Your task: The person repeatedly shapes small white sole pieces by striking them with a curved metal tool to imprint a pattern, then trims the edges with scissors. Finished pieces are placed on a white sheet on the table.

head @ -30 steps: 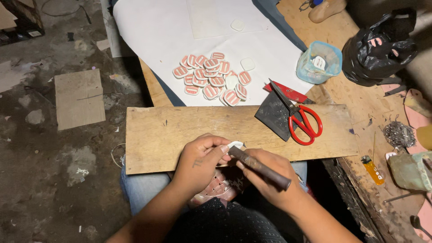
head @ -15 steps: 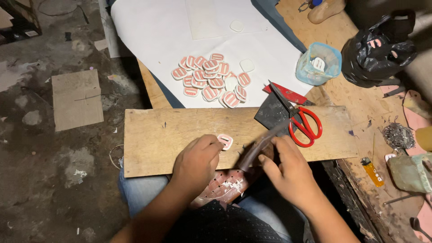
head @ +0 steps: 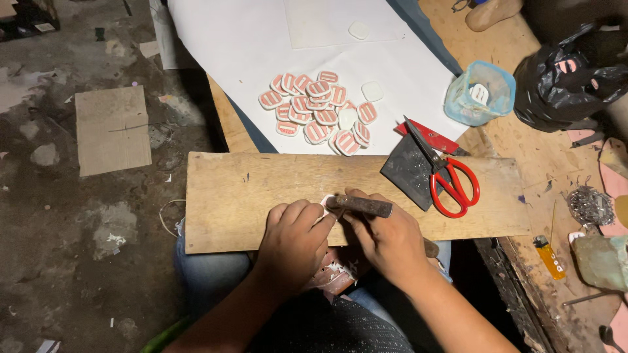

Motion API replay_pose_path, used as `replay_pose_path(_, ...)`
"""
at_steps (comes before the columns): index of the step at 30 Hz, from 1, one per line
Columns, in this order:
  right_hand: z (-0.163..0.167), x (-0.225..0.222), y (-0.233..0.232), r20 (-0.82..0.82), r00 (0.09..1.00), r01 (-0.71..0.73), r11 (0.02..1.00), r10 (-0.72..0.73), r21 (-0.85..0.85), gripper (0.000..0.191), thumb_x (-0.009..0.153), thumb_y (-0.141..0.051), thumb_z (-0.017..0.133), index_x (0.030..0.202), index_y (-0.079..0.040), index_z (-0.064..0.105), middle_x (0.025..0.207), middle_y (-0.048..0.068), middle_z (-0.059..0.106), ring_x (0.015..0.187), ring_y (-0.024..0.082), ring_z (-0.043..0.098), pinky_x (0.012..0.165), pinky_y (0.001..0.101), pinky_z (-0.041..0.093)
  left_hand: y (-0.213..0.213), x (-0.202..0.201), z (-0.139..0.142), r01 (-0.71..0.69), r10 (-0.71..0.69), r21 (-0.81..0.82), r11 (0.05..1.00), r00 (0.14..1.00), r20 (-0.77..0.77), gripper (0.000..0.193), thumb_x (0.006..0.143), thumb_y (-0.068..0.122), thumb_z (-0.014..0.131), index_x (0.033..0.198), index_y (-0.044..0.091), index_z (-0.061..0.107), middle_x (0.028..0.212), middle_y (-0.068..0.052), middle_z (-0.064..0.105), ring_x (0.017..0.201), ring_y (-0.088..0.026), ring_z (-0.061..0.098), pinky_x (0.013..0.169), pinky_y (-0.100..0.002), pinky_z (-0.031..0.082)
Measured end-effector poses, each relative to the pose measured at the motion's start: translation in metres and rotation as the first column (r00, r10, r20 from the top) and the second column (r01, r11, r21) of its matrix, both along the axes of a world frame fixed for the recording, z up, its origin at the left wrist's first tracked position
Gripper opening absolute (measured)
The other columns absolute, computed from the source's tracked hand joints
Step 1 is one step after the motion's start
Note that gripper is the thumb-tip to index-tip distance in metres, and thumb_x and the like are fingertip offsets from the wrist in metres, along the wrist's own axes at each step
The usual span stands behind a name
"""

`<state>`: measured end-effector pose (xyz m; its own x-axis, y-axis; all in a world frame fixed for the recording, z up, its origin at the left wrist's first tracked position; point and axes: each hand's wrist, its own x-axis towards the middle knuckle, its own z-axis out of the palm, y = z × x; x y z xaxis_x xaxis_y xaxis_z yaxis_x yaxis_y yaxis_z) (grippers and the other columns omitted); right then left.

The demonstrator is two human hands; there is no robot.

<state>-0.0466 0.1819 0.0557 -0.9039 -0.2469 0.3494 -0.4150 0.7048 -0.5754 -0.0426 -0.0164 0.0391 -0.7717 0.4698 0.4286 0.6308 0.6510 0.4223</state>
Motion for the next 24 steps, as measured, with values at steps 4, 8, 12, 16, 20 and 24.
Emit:
replay_pose_path(4, -0.004, -0.006, -0.007, -0.111, 0.994, -0.017, 1.000, 0.014, -0.020, 0.030, 0.089, -0.013, 0.075, 0.118, -0.006, 0.070, 0.111, 0.013, 0.074, 0.092, 0.033, 0.072, 0.077, 0.0401, 0.057, 0.000, -0.004, -0.002, -0.004, 0.004, -0.012, 1.000, 1.000, 0.018, 0.032, 0.083, 0.014, 0.066, 0.112, 0.003, 0.072, 0.101, -0.005, 0.062, 0.104, -0.024, 0.058, 0.095, -0.043, 0.040)
replay_pose_path(8, -0.008, -0.005, 0.000, -0.040, 0.998, -0.049, 0.999, 0.048, -0.019, 0.031, 0.088, -0.013, 0.075, 0.118, -0.006, 0.071, 0.109, 0.013, 0.074, 0.090, 0.035, 0.072, 0.076, 0.0404, 0.057, -0.001, -0.001, -0.007, -0.009, 0.009, 0.008, 1.000, 1.000, -0.006, 0.031, 0.083, 0.014, 0.066, 0.112, 0.004, 0.073, 0.094, -0.006, 0.058, 0.099, -0.026, 0.056, 0.093, -0.043, 0.040)
replay_pose_path(12, -0.008, 0.000, 0.002, 0.003, 0.999, -0.049, 0.998, 0.049, -0.048, 0.029, 0.089, -0.014, 0.076, 0.116, -0.007, 0.072, 0.106, 0.012, 0.075, 0.091, 0.033, 0.073, 0.077, 0.0389, 0.058, -0.003, 0.001, -0.010, -0.007, 0.007, 0.008, 1.000, 1.000, 0.023, 0.027, 0.087, 0.012, 0.066, 0.110, 0.003, 0.074, 0.093, -0.006, 0.058, 0.096, -0.025, 0.056, 0.093, -0.042, 0.041)
replay_pose_path(16, -0.007, -0.001, -0.010, 0.009, 0.999, -0.039, 0.997, 0.039, -0.062, 0.029, 0.090, -0.014, 0.075, 0.117, -0.004, 0.071, 0.105, 0.013, 0.073, 0.088, 0.034, 0.072, 0.075, 0.0395, 0.057, -0.002, -0.001, -0.010, 0.011, -0.012, 0.045, 0.999, 1.000, 0.028, 0.023, 0.085, 0.011, 0.064, 0.104, 0.002, 0.073, 0.098, -0.007, 0.061, 0.101, -0.025, 0.058, 0.096, -0.042, 0.040)
replay_pose_path(20, -0.009, -0.001, -0.010, -0.036, 0.998, -0.058, 0.998, 0.056, -0.032, 0.026, 0.089, -0.014, 0.074, 0.114, -0.006, 0.072, 0.105, 0.014, 0.074, 0.088, 0.034, 0.071, 0.076, 0.0392, 0.056, 0.001, 0.000, -0.010, -0.025, 0.021, 0.063, 0.998, 0.998, 0.063, 0.021, 0.083, 0.010, 0.066, 0.101, 0.004, 0.074, 0.097, -0.007, 0.061, 0.102, -0.026, 0.058, 0.097, -0.043, 0.041)
replay_pose_path(24, -0.022, 0.001, 0.009, 0.079, 0.996, 0.039, 0.995, -0.032, -0.096, 0.020, 0.092, -0.014, 0.075, 0.110, -0.006, 0.070, 0.097, 0.013, 0.073, 0.087, 0.030, 0.073, 0.075, 0.0349, 0.057, 0.005, 0.006, -0.008, -0.055, 0.056, 0.102, 0.993, 0.998, -0.002, 0.023, 0.081, 0.011, 0.069, 0.102, 0.004, 0.074, 0.109, -0.011, 0.062, 0.108, -0.028, 0.058, 0.096, -0.044, 0.043)
